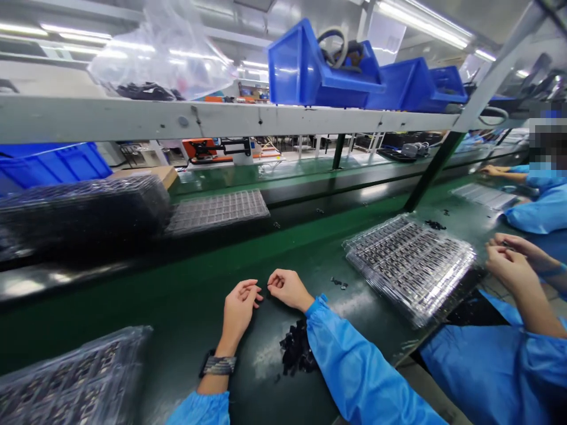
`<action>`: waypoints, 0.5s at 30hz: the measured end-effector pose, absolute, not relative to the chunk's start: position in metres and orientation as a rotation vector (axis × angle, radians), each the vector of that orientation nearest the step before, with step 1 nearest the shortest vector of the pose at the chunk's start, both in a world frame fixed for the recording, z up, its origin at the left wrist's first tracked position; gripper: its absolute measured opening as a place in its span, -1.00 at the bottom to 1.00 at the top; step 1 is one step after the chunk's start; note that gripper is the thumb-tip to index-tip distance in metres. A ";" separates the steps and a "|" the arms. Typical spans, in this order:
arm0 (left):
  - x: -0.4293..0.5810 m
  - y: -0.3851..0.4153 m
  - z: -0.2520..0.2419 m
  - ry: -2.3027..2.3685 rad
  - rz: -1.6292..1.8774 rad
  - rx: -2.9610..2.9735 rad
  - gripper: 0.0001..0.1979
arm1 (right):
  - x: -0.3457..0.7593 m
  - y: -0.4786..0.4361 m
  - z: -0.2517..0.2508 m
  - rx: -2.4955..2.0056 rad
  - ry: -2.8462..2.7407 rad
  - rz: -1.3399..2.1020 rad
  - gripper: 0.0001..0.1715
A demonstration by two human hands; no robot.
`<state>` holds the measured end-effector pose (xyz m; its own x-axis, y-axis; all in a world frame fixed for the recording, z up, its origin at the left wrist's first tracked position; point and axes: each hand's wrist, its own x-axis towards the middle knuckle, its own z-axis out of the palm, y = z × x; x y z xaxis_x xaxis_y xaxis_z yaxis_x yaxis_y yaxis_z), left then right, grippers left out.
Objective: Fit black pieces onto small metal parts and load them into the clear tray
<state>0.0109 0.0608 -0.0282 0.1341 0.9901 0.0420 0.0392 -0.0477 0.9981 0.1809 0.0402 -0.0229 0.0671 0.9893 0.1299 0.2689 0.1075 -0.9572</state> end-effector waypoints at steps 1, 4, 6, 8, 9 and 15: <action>0.010 0.061 -0.029 1.129 1.124 1.348 -0.51 | 0.181 0.041 -0.023 -1.353 -1.383 0.923 -0.88; 0.007 0.065 -0.030 1.149 1.131 1.357 -0.50 | 0.182 0.043 -0.022 -1.360 -1.357 0.903 -0.86; 0.007 0.073 -0.029 1.185 1.135 1.320 -0.50 | 0.184 0.046 -0.022 -1.375 -1.334 0.850 -0.85; 0.010 0.088 -0.025 1.251 1.138 1.279 -0.52 | 0.188 0.048 -0.022 -1.405 -1.298 0.784 -0.85; 0.013 0.098 -0.022 1.290 1.143 1.279 -0.55 | 0.189 0.049 -0.023 -1.418 -1.280 0.761 -0.84; 0.050 0.176 0.005 1.658 0.974 1.735 -0.79 | 0.192 0.051 -0.022 -1.472 -1.235 0.764 -0.83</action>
